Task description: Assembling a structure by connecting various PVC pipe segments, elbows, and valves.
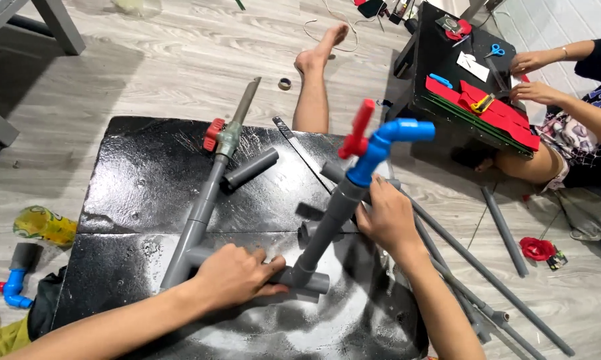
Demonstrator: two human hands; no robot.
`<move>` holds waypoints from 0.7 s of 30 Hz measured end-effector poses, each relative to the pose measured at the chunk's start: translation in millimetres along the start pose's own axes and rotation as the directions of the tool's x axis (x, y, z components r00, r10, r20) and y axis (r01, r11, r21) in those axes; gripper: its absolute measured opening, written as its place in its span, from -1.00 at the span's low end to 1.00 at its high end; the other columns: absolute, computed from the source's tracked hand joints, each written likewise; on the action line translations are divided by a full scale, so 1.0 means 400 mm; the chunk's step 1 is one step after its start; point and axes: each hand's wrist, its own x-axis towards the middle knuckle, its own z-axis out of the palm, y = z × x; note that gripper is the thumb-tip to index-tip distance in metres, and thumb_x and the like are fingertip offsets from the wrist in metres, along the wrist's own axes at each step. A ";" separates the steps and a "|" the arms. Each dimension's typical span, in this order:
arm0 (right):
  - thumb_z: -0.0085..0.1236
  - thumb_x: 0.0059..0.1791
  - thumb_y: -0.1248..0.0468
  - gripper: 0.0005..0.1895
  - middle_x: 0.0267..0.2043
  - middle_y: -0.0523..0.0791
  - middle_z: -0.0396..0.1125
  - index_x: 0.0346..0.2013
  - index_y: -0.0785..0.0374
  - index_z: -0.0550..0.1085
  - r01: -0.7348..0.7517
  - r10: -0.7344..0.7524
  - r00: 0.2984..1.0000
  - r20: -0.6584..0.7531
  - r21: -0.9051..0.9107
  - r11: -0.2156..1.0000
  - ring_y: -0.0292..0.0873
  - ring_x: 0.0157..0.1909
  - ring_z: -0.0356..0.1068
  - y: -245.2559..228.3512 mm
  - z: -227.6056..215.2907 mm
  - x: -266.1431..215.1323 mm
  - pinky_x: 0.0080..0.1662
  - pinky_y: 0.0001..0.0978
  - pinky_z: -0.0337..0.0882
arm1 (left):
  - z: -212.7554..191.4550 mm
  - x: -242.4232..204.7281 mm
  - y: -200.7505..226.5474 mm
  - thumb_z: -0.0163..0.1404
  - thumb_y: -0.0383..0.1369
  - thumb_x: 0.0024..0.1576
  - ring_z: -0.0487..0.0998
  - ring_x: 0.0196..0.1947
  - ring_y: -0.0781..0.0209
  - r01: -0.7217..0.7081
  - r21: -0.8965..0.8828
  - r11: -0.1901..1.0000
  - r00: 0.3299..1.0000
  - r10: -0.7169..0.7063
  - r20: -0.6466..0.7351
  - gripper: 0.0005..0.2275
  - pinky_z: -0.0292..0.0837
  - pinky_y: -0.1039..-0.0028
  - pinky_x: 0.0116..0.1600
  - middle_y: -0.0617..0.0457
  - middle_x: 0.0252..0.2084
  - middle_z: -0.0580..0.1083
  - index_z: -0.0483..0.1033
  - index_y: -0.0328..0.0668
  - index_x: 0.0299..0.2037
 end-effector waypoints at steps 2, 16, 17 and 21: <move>0.23 -0.17 0.25 -0.49 -0.19 0.02 0.42 0.06 0.32 0.42 -0.102 0.086 0.988 0.125 0.131 0.986 0.08 -0.24 0.41 -0.039 -0.029 0.077 -0.21 -0.08 0.38 | -0.007 0.000 0.001 -0.16 0.18 0.27 0.47 -0.81 0.20 -0.010 0.009 1.000 1.000 0.010 -0.002 -0.47 0.47 0.38 -0.67 -0.15 -0.41 0.54 0.45 -0.15 0.07; 0.26 -0.24 0.43 -0.51 -0.17 -0.13 0.39 -0.08 0.09 0.33 0.330 -0.422 0.884 0.200 0.371 0.868 -0.04 -0.20 0.41 -0.154 0.159 0.301 -0.21 -0.18 0.41 | -0.024 -0.010 0.009 -0.09 0.17 0.25 0.46 -0.83 0.11 -0.021 0.036 0.999 0.997 0.023 -0.077 -0.50 0.40 0.32 -0.69 -0.12 -0.44 0.52 0.46 -0.14 -0.02; 0.26 -0.25 0.40 -0.55 -0.20 -0.15 0.41 -0.12 0.10 0.35 0.351 -0.415 0.899 0.139 0.336 0.874 -0.07 -0.23 0.42 -0.150 0.145 0.294 -0.26 -0.22 0.40 | -0.022 -0.010 0.009 -0.08 0.17 0.25 0.47 -0.81 0.07 -0.009 0.025 1.000 0.997 0.011 -0.083 -0.51 0.41 0.29 -0.67 -0.11 -0.44 0.52 0.45 -0.13 -0.03; 0.20 -0.30 0.50 -0.40 -0.08 -0.01 0.45 0.04 0.27 0.37 0.100 -0.192 0.961 0.202 0.394 0.914 0.04 -0.11 0.50 -0.092 0.072 0.236 -0.08 -0.17 0.49 | -0.016 -0.011 0.010 -0.05 0.17 0.22 0.49 -0.79 0.03 0.011 0.013 1.000 0.995 -0.009 -0.103 -0.52 0.41 0.28 -0.65 -0.08 -0.45 0.51 0.45 -0.10 -0.05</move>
